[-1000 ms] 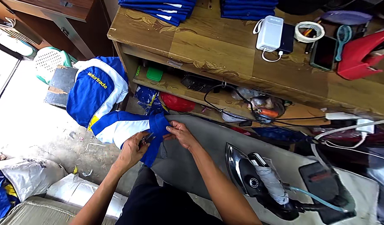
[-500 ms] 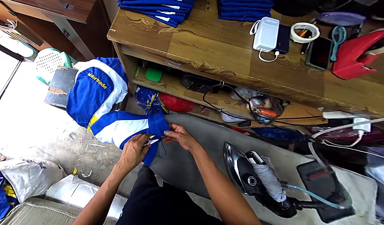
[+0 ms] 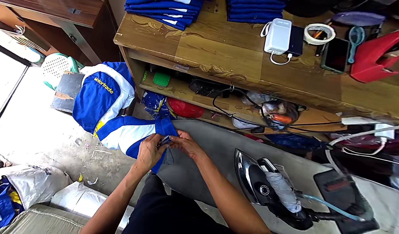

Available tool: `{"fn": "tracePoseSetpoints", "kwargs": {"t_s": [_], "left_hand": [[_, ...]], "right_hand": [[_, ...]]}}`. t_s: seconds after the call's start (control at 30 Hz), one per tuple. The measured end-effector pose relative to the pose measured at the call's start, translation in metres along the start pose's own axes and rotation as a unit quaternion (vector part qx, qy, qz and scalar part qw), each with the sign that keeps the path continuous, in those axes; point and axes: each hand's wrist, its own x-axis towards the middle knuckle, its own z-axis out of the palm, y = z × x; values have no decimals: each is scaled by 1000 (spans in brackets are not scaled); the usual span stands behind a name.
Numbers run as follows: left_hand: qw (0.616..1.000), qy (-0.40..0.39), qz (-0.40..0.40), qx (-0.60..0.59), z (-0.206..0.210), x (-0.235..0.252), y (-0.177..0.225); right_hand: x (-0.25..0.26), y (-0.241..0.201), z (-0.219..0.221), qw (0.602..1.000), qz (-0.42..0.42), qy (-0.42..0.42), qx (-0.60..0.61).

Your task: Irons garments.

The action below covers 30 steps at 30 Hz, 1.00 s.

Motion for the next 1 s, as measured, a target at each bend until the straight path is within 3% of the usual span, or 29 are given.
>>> {"fn": "tracePoseSetpoints", "kwargs": {"t_s": [0.1, 0.2, 0.3, 0.4, 0.57, 0.73, 1.0], "left_hand": [[999, 3, 13, 37, 7, 7, 6], [997, -42, -16, 56, 5, 12, 16], [992, -72, -86, -65, -1, 21, 13], [973, -29, -119, -193, -11, 24, 0], [992, -69, -102, -1, -43, 5, -3], [996, -70, -18, 45, -34, -19, -8], [997, -41, 37, 57, -18, -10, -8]], "right_hand": [[0, 0, 0, 999, -27, 6, -31], [-1, -2, 1, 997, -43, 8, -70], [0, -3, 0, 998, -41, -4, -56], [1, -2, 0, 999, -43, -8, -29], [1, 0, -3, 999, -31, -14, 6], [2, 1, -4, 999, -27, -24, 22], [-1, -1, -1, 999, -37, -28, 26]]}}
